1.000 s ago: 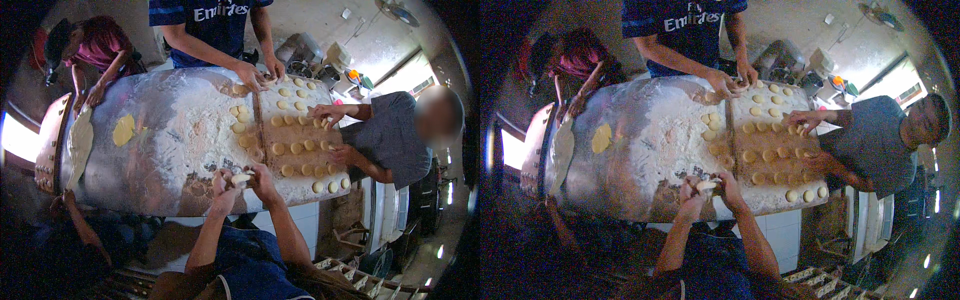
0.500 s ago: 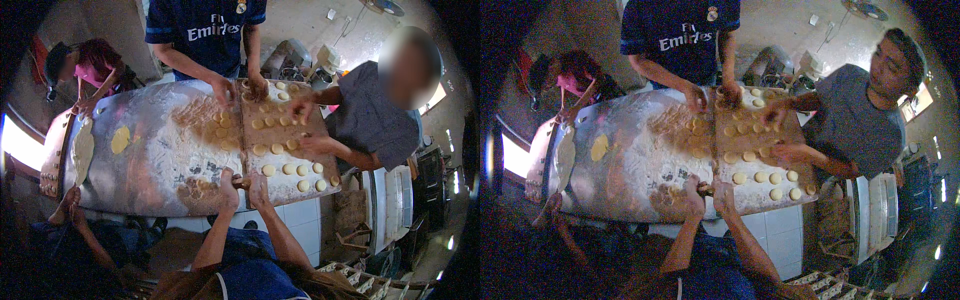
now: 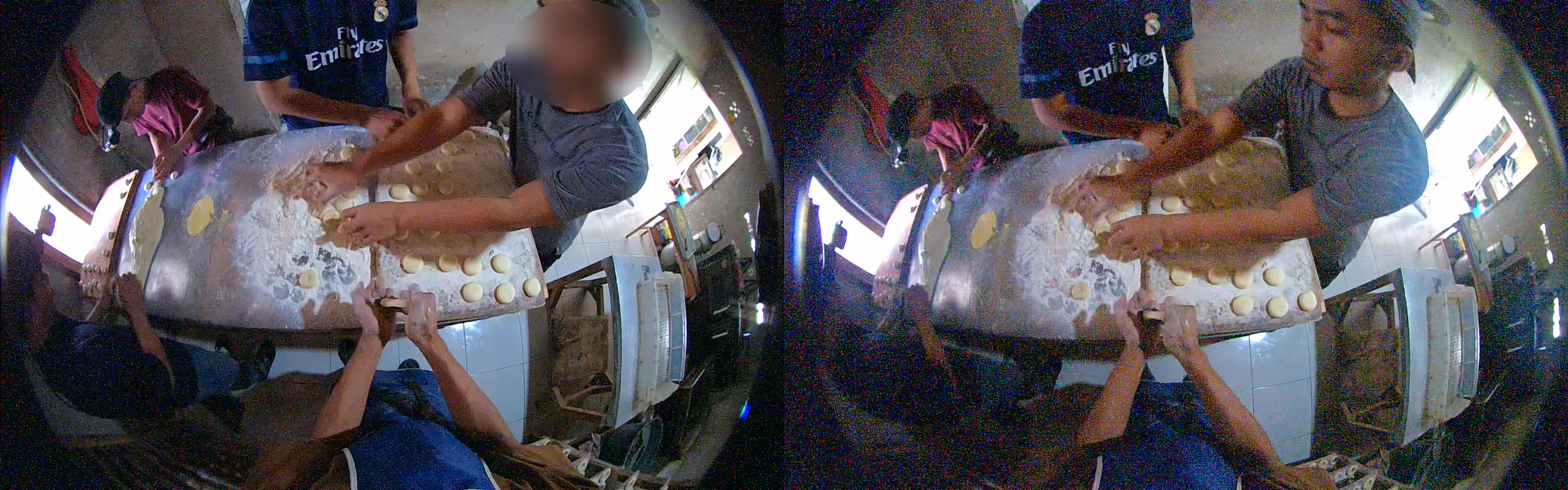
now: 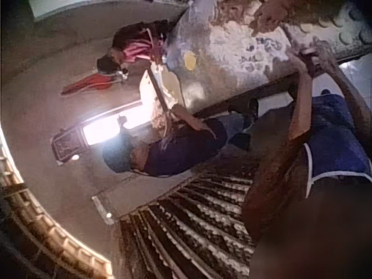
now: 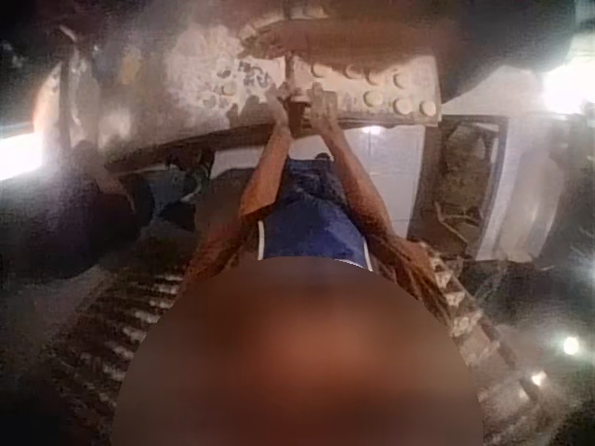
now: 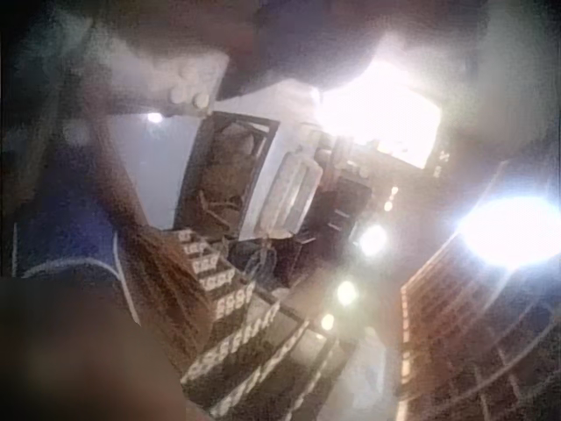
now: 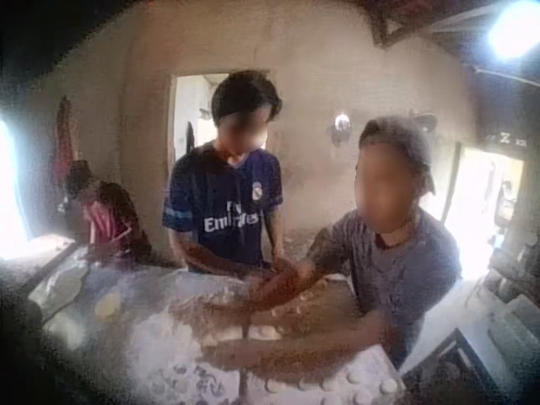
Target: The person shapes small dough balls into ring shapes by hand and places them on a wooden board. They repeat this process continuously while coworkers also shape dough nearby. Finished rings are arranged in rows on the board.
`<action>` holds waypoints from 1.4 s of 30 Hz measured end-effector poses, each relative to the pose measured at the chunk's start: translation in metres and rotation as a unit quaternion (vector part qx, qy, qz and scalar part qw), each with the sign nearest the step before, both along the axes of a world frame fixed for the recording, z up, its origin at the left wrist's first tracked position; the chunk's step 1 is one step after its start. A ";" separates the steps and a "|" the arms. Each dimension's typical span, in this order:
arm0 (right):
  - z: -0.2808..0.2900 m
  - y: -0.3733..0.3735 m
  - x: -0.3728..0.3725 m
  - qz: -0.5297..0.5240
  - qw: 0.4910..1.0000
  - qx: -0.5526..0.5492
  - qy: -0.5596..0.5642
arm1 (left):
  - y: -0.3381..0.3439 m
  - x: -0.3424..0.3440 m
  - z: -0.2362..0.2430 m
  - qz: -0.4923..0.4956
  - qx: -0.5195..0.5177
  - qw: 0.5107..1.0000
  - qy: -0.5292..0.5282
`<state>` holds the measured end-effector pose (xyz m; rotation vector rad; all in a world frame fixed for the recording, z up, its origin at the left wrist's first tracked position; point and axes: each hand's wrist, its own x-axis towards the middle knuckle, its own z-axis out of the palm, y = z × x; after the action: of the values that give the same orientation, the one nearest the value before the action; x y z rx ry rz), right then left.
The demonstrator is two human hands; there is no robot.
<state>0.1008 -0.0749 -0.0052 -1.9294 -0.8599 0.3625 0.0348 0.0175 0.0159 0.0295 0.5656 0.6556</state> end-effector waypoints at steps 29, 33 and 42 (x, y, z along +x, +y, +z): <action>-0.031 -0.026 0.002 0.094 0.994 0.011 0.053 | -0.027 -0.022 -0.034 -0.074 0.501 0.800 0.323; 0.057 -0.019 0.003 0.118 0.982 0.147 0.029 | -0.005 -0.028 -0.060 -0.079 0.377 0.866 0.320; 0.047 -0.040 0.018 -0.011 0.977 -0.159 -0.140 | 0.024 -0.020 -0.013 -0.173 0.699 0.513 0.468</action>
<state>0.1189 -0.1147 0.0421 -2.3241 -1.0094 0.2281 0.0147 0.0416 0.0029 2.1362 0.8686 0.4852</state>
